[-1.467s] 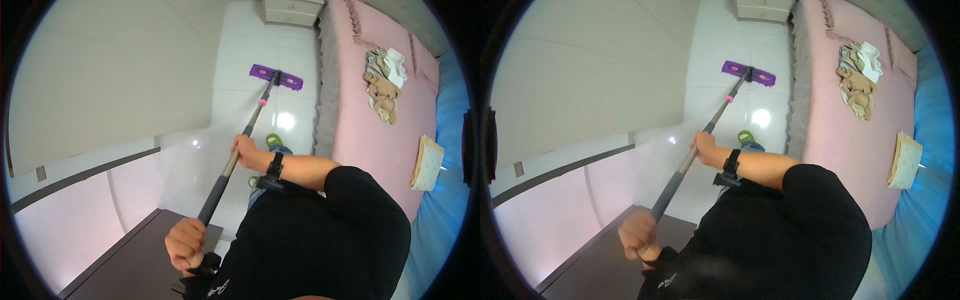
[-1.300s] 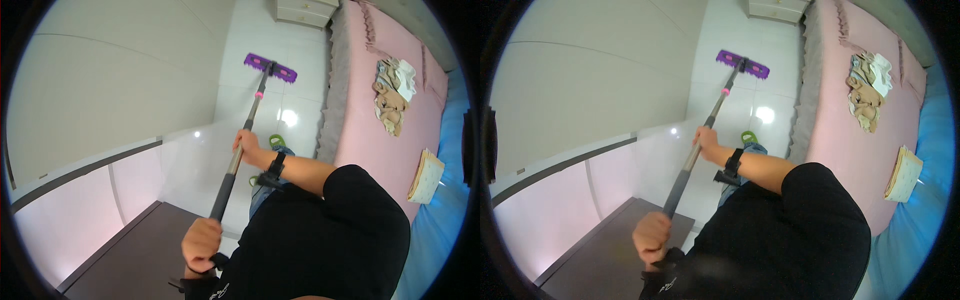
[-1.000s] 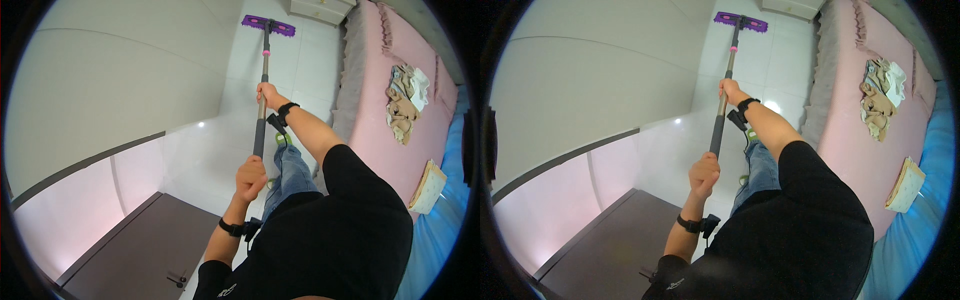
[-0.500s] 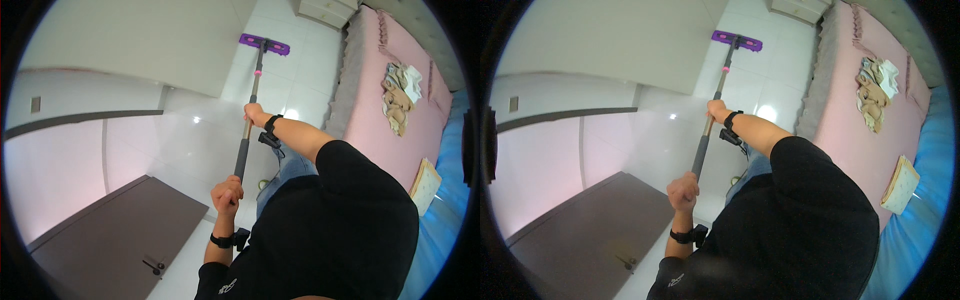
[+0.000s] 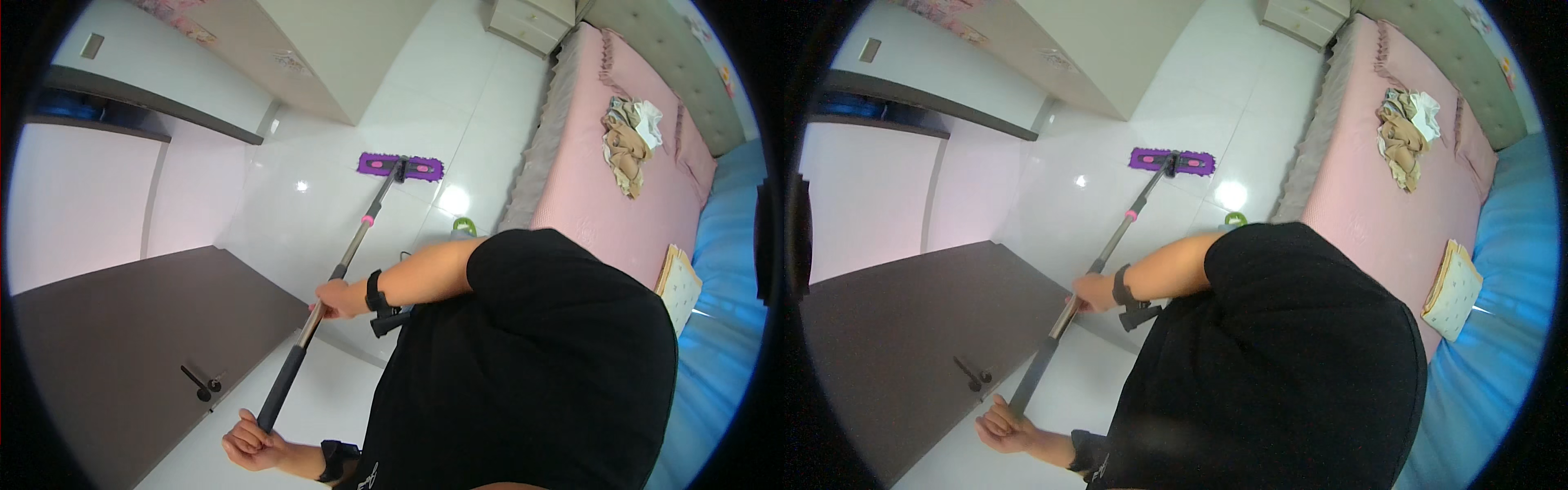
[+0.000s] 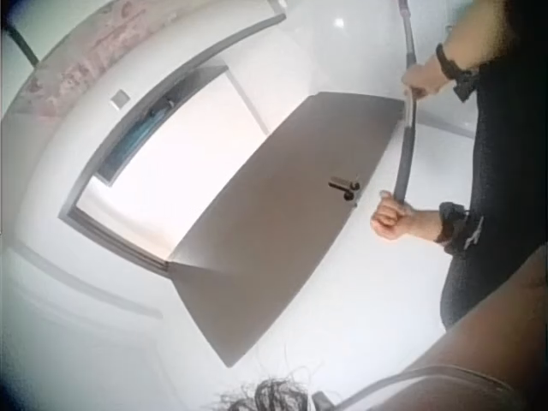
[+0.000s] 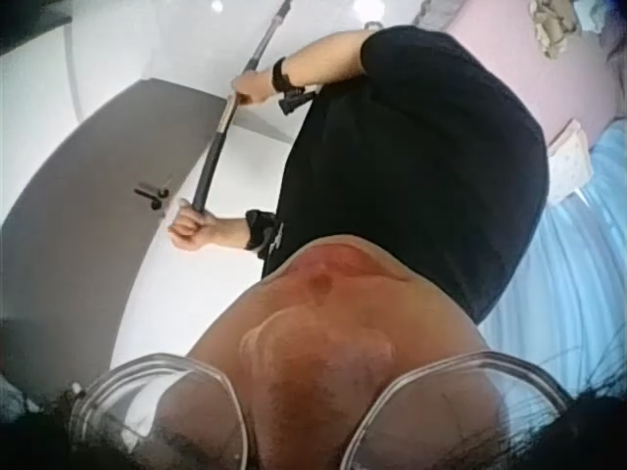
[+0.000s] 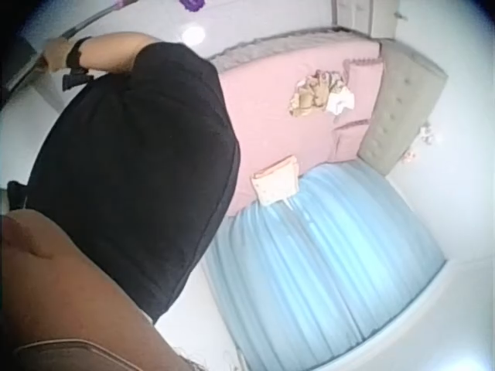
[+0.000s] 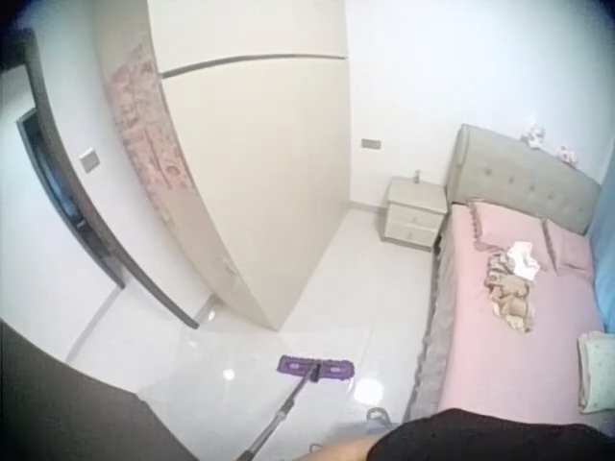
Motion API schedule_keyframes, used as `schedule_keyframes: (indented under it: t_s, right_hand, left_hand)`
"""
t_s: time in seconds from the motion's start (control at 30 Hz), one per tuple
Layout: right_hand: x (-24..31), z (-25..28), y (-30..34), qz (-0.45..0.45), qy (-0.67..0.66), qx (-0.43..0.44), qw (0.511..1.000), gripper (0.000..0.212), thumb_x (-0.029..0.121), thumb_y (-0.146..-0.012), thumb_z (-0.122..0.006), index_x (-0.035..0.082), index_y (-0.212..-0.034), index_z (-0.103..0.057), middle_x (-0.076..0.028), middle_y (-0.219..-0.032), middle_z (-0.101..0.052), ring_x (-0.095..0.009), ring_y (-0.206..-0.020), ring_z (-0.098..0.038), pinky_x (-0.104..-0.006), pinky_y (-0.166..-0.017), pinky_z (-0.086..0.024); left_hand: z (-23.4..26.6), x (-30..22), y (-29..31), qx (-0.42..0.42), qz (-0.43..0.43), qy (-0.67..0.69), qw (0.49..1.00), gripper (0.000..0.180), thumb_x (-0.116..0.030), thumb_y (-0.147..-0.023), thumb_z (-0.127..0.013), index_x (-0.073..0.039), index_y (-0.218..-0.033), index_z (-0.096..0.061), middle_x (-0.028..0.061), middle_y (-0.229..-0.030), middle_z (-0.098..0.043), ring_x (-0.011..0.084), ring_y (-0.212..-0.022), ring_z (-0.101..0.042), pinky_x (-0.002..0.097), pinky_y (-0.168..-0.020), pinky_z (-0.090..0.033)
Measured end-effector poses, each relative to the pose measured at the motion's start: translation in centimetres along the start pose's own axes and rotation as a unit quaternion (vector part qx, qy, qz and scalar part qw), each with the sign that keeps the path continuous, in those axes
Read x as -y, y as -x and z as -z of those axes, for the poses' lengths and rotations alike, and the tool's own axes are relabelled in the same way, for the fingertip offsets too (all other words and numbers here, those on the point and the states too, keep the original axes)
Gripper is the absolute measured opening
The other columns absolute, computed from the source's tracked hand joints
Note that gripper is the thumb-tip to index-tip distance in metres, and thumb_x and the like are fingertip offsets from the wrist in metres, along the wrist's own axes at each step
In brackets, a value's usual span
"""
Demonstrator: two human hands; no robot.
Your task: The recorder is mopping a white tiled floor using a flat mop, moving from a hallway into a bedroom.
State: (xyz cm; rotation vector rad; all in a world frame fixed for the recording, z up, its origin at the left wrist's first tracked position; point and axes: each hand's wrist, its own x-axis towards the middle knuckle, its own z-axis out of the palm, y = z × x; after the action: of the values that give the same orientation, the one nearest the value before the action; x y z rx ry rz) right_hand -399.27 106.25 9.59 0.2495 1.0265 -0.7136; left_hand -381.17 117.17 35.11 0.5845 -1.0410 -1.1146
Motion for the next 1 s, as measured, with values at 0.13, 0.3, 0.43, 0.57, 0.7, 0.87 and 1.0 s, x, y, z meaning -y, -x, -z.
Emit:
schedule_keyframes:
  t_s: [0.13, 0.3, 0.43, 0.57, 0.7, 0.87, 1.0]
  right_hand:
    - [-1.3, 1.5, -1.9, -0.067, -0.008, 0.106, 0.992, 0.023, 0.007, -0.087, -0.048, 0.002, -0.109, -0.041, -0.013, -0.087, -0.061, -0.027, -0.077, -0.067, -0.0407, -0.060, -0.058]
    - [6.0, 7.9, -2.1, 0.080, -0.023, 0.043, 0.996, 0.022, 0.002, -0.081, -0.052, -0.002, -0.100, -0.042, -0.017, -0.082, -0.058, -0.032, -0.068, -0.066, -0.0448, -0.054, -0.058]
    - [17.0, 18.3, -0.3, 0.186, -0.065, 0.029, 0.980, 0.018, 0.001, -0.079, -0.054, -0.003, -0.095, -0.047, -0.016, -0.083, -0.055, -0.031, -0.069, -0.065, -0.0466, -0.055, -0.057]
    - [27.5, 32.1, 2.7, 0.266, -0.051, -0.030, 0.962, 0.019, 0.004, -0.080, -0.056, -0.006, -0.093, -0.048, -0.017, -0.081, -0.058, -0.031, -0.069, -0.064, -0.0462, -0.058, -0.055]
    - [32.1, 42.2, 6.9, 0.279, 0.034, -0.085, 0.956, 0.024, 0.008, -0.081, -0.058, -0.006, -0.097, -0.049, -0.018, -0.082, -0.059, -0.029, -0.069, -0.064, -0.0462, -0.057, -0.055]
    - [28.5, 45.6, 9.4, 0.251, -0.075, -0.051, 0.964, 0.031, 0.010, -0.082, -0.057, -0.005, -0.107, -0.045, -0.016, -0.085, -0.056, -0.026, -0.069, -0.064, -0.0434, -0.056, -0.056]
    - [22.4, 40.9, 15.4, 0.232, -0.202, -0.052, 0.950, 0.028, 0.011, -0.082, -0.054, -0.002, -0.101, -0.040, -0.015, -0.080, -0.052, -0.025, -0.067, -0.061, -0.0377, -0.049, -0.048]
  left_hand:
    - [-0.6, 0.5, 1.9, -0.196, 0.104, -0.149, 0.964, 0.045, -0.019, -0.094, -0.043, -0.018, -0.055, -0.021, -0.0019, -0.045, -0.018, 0.0110, -0.047, -0.019, 0.0326, -0.075, -0.039]
    - [-7.4, 7.9, 2.0, -0.143, 0.099, -0.236, 0.956, 0.040, -0.017, -0.091, -0.045, -0.015, -0.056, -0.026, -0.0016, -0.043, -0.022, 0.0107, -0.044, -0.027, 0.0292, -0.058, -0.033]
    - [-17.3, 18.4, 2.8, 0.016, 0.033, -0.228, 0.973, 0.038, -0.012, -0.091, -0.043, -0.009, -0.055, -0.032, 0.0011, -0.045, -0.030, 0.0130, -0.043, -0.033, 0.0295, -0.050, -0.030]
    - [-29.4, 29.2, 6.9, 0.215, 0.006, -0.209, 0.954, 0.032, -0.005, -0.085, -0.052, -0.006, -0.056, -0.040, 0.0026, -0.052, -0.040, 0.0137, -0.046, -0.034, 0.0269, -0.048, -0.030]
    - [-39.4, 34.4, 11.7, 0.360, 0.006, -0.232, 0.904, 0.030, -0.001, -0.083, -0.050, -0.002, -0.054, -0.042, 0.0039, -0.050, -0.039, 0.0150, -0.046, -0.035, 0.0330, -0.053, -0.040]
    - [-41.6, 31.2, 14.3, 0.348, 0.008, -0.255, 0.902, 0.020, 0.003, -0.076, -0.056, 0.004, -0.057, -0.051, 0.0085, -0.050, -0.043, 0.0217, -0.048, -0.045, 0.0372, -0.060, -0.047]
    - [-41.7, 22.7, 10.4, 0.301, 0.098, -0.175, 0.932, 0.023, -0.015, -0.091, -0.049, -0.005, -0.070, -0.048, 0.0045, -0.055, -0.044, 0.0129, -0.041, -0.030, 0.0399, -0.054, -0.039]
